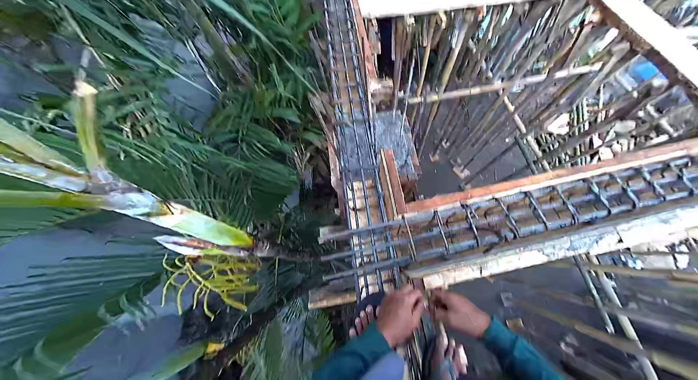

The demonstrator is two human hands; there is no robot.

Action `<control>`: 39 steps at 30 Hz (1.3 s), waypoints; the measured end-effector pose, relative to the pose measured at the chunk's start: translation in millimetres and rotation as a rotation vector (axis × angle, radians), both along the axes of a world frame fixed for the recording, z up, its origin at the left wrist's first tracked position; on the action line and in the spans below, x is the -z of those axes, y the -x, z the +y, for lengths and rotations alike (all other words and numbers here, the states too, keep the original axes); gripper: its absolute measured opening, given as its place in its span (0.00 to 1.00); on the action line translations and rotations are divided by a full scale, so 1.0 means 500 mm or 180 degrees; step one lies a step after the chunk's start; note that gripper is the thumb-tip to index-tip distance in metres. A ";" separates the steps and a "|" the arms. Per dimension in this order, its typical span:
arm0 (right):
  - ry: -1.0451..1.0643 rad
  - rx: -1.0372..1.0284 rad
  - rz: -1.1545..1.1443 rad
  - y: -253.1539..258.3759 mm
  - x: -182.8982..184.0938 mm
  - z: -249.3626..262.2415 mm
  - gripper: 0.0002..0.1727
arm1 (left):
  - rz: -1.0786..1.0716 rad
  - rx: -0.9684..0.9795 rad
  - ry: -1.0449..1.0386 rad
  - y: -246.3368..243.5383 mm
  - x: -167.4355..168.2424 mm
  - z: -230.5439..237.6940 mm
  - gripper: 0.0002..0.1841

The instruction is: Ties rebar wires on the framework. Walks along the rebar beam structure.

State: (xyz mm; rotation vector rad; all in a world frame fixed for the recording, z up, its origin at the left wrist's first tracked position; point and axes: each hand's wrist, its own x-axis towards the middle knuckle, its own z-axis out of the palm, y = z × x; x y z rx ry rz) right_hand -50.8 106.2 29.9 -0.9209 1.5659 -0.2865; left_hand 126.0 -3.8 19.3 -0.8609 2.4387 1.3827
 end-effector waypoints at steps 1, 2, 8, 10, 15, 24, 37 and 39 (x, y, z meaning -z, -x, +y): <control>0.0107 0.0181 -0.0093 0.005 -0.004 0.000 0.17 | -0.0113 -0.0097 -0.0006 -0.003 -0.008 -0.008 0.18; 0.0244 0.0294 -0.0071 0.010 -0.005 -0.001 0.16 | -0.0173 -0.0151 -0.0027 -0.007 -0.011 -0.016 0.19; 0.0434 0.0090 0.0189 0.003 0.017 0.011 0.17 | -0.0004 0.0338 -0.0006 -0.040 0.004 -0.027 0.19; 0.0433 0.0083 -0.0016 0.009 0.015 0.013 0.16 | 0.0056 0.0687 -0.0188 -0.043 -0.010 -0.039 0.20; 0.0563 0.0377 -0.0889 0.015 0.024 0.033 0.12 | 0.0291 0.1091 -0.0781 -0.039 -0.053 -0.067 0.18; 0.0685 0.1146 -0.1722 0.013 0.009 0.020 0.10 | 0.0595 0.0091 -0.2117 -0.030 -0.068 -0.130 0.12; -0.0632 0.2855 -0.0853 0.072 0.117 0.067 0.13 | 0.0214 -0.0218 -0.0131 0.061 -0.044 -0.210 0.21; -0.0812 0.3250 -0.0885 0.067 0.145 0.059 0.11 | 0.0361 -0.0095 0.0110 0.082 -0.046 -0.238 0.17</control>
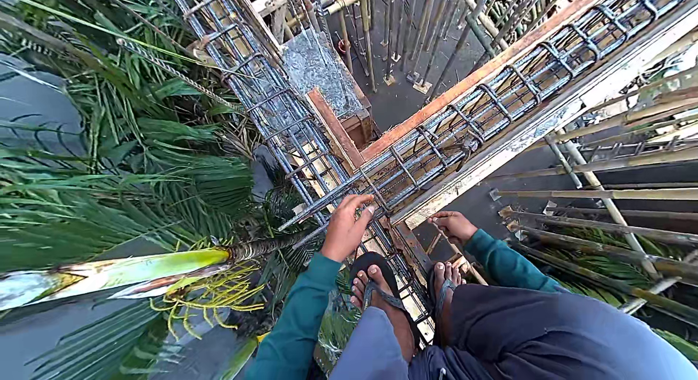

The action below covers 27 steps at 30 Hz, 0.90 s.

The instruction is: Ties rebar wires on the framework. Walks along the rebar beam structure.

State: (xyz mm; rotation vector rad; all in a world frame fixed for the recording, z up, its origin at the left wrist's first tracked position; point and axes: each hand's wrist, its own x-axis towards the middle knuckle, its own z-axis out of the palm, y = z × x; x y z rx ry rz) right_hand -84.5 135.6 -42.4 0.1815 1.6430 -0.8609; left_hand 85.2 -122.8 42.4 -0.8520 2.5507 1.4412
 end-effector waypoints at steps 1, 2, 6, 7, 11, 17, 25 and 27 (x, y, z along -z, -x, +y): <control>-0.0030 0.0077 -0.0048 -0.007 0.009 -0.011 0.11 | 0.0055 0.0151 0.0149 0.016 0.001 -0.011 0.16; 0.0016 0.0138 -0.0082 -0.014 0.012 -0.027 0.11 | 0.0097 0.0363 0.0339 0.036 0.003 -0.019 0.15; 0.0463 0.0374 -0.0089 -0.039 0.018 -0.091 0.13 | 0.0173 0.1231 0.1190 0.113 0.025 -0.030 0.13; 0.0544 0.0396 -0.0089 -0.043 0.023 -0.101 0.12 | 0.0168 0.1364 0.1390 0.125 0.034 -0.028 0.14; 0.0727 0.0539 -0.0157 -0.053 0.044 -0.106 0.12 | -0.0236 0.1802 0.1753 0.163 0.068 -0.026 0.16; 0.0767 0.0560 -0.0287 -0.050 0.066 -0.090 0.12 | -0.0479 0.3024 0.2230 0.213 0.115 -0.013 0.10; 0.0746 0.0325 -0.0318 -0.050 0.068 -0.102 0.13 | -0.1227 0.3274 0.2094 0.265 0.083 -0.004 0.11; 0.0634 0.0072 -0.0116 -0.048 0.059 -0.118 0.13 | -0.1017 0.3269 0.2016 0.259 0.078 -0.003 0.09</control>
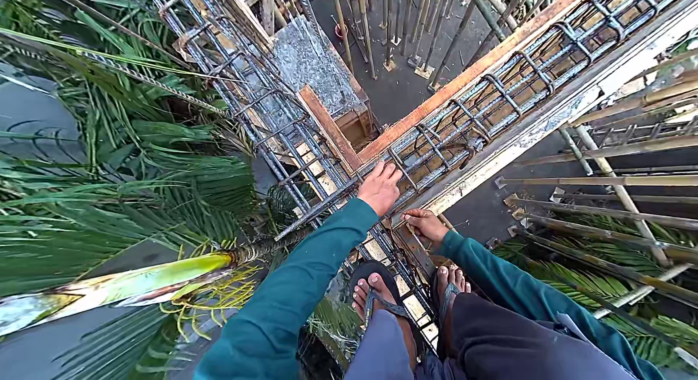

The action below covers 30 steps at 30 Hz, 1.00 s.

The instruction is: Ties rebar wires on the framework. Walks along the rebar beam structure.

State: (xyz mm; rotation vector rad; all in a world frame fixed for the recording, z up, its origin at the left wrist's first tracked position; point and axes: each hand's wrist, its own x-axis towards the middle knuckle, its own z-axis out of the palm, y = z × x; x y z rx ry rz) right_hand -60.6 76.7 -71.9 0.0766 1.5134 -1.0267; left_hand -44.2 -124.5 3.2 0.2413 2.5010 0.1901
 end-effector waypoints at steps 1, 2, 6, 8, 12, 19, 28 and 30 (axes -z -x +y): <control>-0.0061 -0.0153 0.0140 0.002 -0.005 -0.010 0.13 | 0.0050 0.0003 -0.0031 -0.004 -0.003 0.000 0.09; -0.0091 -0.0287 0.0256 0.004 -0.008 -0.019 0.14 | 0.0094 -0.0009 -0.0041 -0.006 -0.008 -0.001 0.08; -0.0069 -0.0489 0.0474 0.011 -0.018 -0.066 0.14 | 0.0271 -0.0181 0.0001 -0.006 -0.048 -0.014 0.10; -0.0121 -0.0504 0.0460 0.015 -0.023 -0.076 0.15 | 0.0224 -0.0304 0.0101 -0.012 -0.070 -0.016 0.11; -0.0149 -0.0410 0.0382 0.002 -0.003 -0.037 0.17 | 0.0625 -0.0854 -0.0061 -0.064 -0.074 -0.022 0.08; -0.0207 -0.1364 0.1035 0.003 -0.020 -0.077 0.17 | 0.0818 -0.1886 -0.0502 -0.118 -0.108 0.009 0.09; 0.0377 -0.1109 0.0714 -0.011 -0.033 -0.048 0.33 | 0.1836 -0.2497 -0.0636 -0.301 -0.009 0.171 0.13; 0.0120 -0.1164 0.0852 -0.013 -0.040 -0.059 0.37 | 0.2145 -0.2551 -0.0664 -0.326 0.025 0.197 0.14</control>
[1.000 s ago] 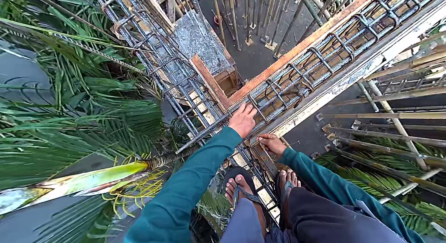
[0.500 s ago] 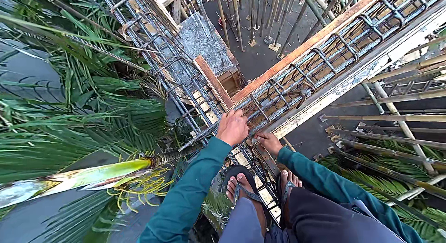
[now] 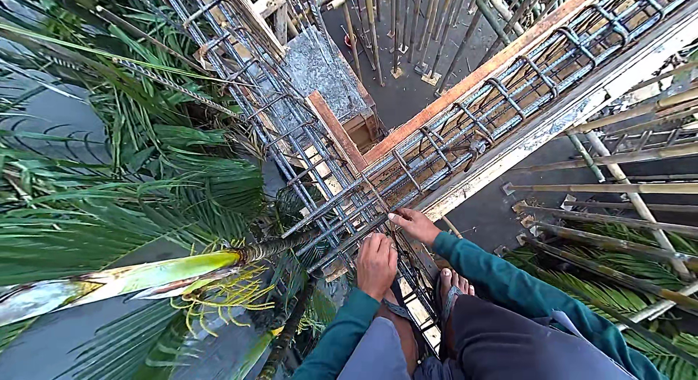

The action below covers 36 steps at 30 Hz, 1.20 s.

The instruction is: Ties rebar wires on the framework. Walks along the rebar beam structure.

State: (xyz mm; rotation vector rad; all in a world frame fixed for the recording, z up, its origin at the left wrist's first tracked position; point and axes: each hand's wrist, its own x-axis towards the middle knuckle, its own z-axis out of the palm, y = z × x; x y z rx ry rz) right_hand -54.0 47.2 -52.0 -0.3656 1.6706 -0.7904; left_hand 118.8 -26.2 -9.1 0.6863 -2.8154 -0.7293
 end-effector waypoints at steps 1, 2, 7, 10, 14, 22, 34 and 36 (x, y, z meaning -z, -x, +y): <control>-0.0135 -0.0003 0.0121 -0.001 -0.002 -0.007 0.38 | 0.0075 0.0016 0.0058 -0.005 0.011 0.004 0.14; -0.0230 -0.0002 0.0215 -0.004 -0.005 -0.013 0.38 | 0.0096 0.0051 0.0101 -0.008 0.016 0.005 0.13; -0.0332 -0.0050 0.0242 -0.004 -0.018 -0.022 0.35 | -0.1091 -0.0072 -0.1371 0.015 -0.050 -0.031 0.17; -0.0337 -0.0014 0.0221 -0.002 -0.025 -0.024 0.34 | -0.1361 -0.0555 -0.2902 0.039 -0.076 -0.087 0.20; -0.0360 -0.0055 0.0234 -0.006 -0.022 -0.028 0.34 | -0.1462 -0.0813 -0.3031 0.049 -0.025 -0.108 0.19; -0.0527 -0.0403 0.0327 0.003 -0.027 -0.032 0.36 | -0.2102 -0.0207 -0.0998 0.095 -0.023 -0.103 0.23; -0.0870 -0.1093 0.0965 -0.002 -0.051 -0.039 0.42 | -0.1713 0.0593 0.0572 0.119 0.075 -0.126 0.16; -0.0815 -0.1117 0.1052 -0.002 -0.044 -0.036 0.42 | -0.1841 0.0379 0.0442 0.122 0.075 -0.113 0.16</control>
